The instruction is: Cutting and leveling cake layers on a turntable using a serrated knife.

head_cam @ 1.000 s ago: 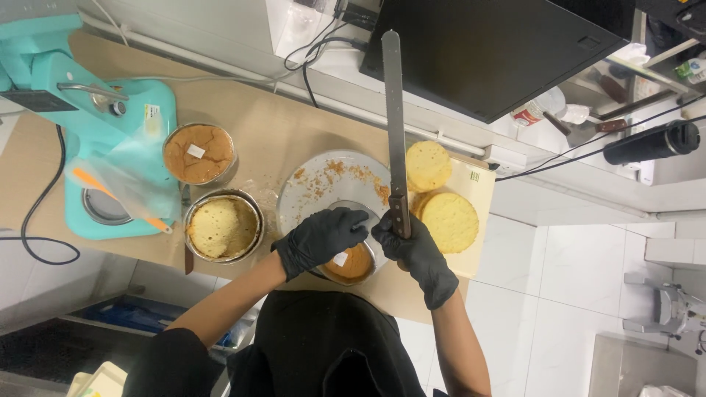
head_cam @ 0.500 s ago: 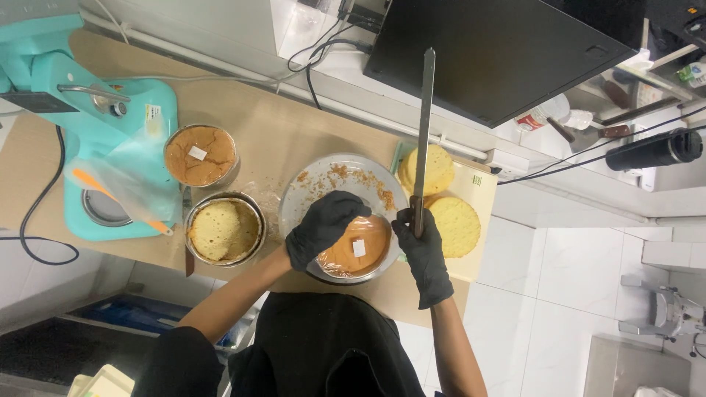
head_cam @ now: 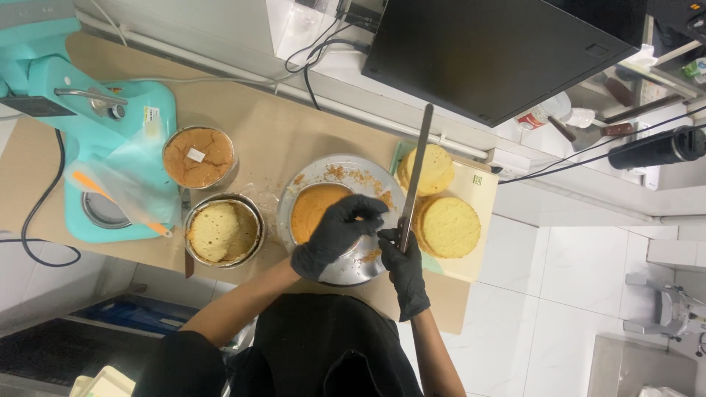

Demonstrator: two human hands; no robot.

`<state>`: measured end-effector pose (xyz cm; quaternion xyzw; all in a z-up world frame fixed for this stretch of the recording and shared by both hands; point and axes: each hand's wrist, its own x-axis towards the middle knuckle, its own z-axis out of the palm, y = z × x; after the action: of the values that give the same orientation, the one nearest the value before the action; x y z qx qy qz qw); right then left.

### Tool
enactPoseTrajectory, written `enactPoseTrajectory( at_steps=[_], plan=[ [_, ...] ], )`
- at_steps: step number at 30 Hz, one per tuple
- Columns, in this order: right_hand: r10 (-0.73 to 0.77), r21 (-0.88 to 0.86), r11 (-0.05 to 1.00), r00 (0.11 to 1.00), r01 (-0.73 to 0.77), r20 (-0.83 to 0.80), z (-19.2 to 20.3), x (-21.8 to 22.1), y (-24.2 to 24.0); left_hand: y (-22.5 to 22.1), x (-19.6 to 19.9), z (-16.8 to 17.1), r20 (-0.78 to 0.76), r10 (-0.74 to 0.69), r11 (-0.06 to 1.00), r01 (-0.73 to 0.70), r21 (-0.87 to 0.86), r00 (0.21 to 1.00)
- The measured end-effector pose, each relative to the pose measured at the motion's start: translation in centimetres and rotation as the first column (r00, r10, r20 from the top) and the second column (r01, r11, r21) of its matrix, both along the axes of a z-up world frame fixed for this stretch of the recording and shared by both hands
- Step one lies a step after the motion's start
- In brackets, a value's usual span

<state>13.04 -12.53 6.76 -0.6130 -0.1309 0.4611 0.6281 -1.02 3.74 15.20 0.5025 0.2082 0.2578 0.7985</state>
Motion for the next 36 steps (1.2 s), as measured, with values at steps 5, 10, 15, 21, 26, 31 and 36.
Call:
enactPoseTrajectory(
  at_steps=[5, 10, 15, 21, 26, 31, 36],
  plan=[
    [0.006, 0.126, 0.979, 0.638, -0.161, 0.770, 3.9, -0.4, 0.3, -6.0, -1.6, 3.4, 0.077, -0.344, 0.937, 0.347, -0.036, 0.936],
    [0.019, 0.046, 0.999, 0.997, -0.023, 0.078, -3.5, 2.9, -4.3, -3.3, -7.4, 4.4, 0.127, -0.415, 0.908, 0.418, 0.001, 0.901],
    [0.051, -0.100, 0.994, 0.997, -0.045, 0.058, 4.9, -0.2, -1.5, 5.9, -18.2, 4.3, -0.140, 0.631, 0.758, -0.567, 0.323, 0.763],
    [0.204, -0.004, 0.979, 0.978, -0.204, 0.030, 9.7, -0.7, -1.5, 7.6, -26.6, -1.3, -0.133, 0.848, 0.446, -0.557, 0.701, 0.512],
    [0.227, 0.044, 0.972, 0.970, -0.231, 0.086, 10.7, -0.3, -2.2, 6.0, -29.6, -13.2, -0.562, 0.639, 0.687, -0.059, 0.725, 0.525],
    [0.229, 0.064, 0.969, 0.964, -0.240, 0.137, 11.4, 0.0, -2.3, 5.6, -28.5, -16.2, -0.768, 0.517, 0.704, 0.323, 0.632, 0.378],
    [0.198, 0.061, 0.976, 0.972, -0.207, 0.123, 10.9, 0.3, -2.8, 8.2, -26.7, -22.0, -0.743, 0.261, 0.747, 0.359, 0.560, 0.616]
  ],
)
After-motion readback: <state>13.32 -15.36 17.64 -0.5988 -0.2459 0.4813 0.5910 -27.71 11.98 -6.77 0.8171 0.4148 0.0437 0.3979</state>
